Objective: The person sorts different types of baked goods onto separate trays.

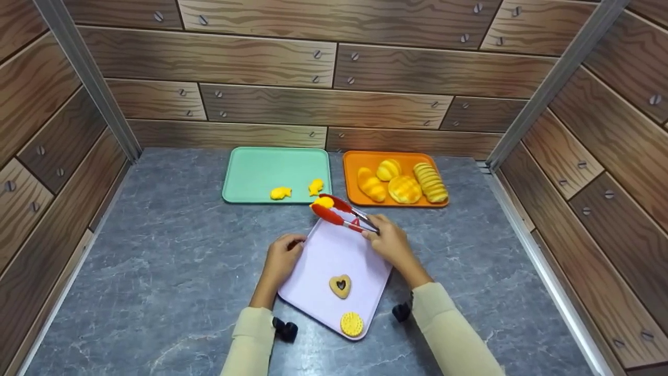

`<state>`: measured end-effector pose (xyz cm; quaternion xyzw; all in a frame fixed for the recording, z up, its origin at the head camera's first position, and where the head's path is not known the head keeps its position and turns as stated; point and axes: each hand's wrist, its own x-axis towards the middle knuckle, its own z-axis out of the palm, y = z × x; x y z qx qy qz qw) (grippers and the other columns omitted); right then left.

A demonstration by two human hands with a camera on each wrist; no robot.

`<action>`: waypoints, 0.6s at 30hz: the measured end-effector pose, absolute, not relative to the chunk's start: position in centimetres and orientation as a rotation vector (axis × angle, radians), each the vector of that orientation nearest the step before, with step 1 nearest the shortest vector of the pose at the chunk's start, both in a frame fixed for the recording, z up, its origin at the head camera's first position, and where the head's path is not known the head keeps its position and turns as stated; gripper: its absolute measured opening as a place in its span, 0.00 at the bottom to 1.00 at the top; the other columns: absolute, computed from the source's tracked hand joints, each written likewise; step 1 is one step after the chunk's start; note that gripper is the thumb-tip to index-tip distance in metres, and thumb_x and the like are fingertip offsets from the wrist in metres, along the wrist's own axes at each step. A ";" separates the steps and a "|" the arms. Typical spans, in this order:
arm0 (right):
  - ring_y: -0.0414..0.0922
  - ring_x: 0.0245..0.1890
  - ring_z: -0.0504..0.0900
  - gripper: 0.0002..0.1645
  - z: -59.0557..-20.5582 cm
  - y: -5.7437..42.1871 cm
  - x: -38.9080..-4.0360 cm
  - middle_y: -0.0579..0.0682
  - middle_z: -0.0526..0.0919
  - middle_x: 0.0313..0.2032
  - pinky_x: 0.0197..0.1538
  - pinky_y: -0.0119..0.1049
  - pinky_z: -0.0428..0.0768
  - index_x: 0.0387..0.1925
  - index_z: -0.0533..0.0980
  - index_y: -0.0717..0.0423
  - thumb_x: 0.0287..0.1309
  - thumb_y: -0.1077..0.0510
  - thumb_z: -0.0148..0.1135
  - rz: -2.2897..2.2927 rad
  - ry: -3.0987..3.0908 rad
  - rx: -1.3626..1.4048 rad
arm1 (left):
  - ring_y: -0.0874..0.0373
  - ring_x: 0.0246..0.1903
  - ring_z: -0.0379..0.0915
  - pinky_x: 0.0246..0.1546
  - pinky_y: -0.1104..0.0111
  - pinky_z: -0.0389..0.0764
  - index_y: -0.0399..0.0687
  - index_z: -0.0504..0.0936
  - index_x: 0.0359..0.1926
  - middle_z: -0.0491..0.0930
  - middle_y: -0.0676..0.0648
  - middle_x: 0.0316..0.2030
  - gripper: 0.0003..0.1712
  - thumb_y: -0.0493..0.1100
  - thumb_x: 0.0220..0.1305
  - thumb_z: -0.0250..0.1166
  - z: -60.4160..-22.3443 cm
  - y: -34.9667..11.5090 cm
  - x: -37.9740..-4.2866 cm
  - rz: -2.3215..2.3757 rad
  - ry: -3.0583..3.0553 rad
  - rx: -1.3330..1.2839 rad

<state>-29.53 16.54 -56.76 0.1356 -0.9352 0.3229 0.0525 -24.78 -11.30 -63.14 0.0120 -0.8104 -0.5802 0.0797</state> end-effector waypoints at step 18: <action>0.55 0.55 0.81 0.25 -57.6 11.3 -34.5 0.55 0.83 0.54 0.58 0.54 0.75 0.58 0.80 0.57 0.61 0.53 0.68 1.018 -2.802 0.339 | 0.55 0.49 0.80 0.52 0.59 0.78 0.47 0.89 0.46 0.86 0.48 0.46 0.10 0.37 0.67 0.64 -63.2 -11.4 -24.8 -1.727 -2.422 0.018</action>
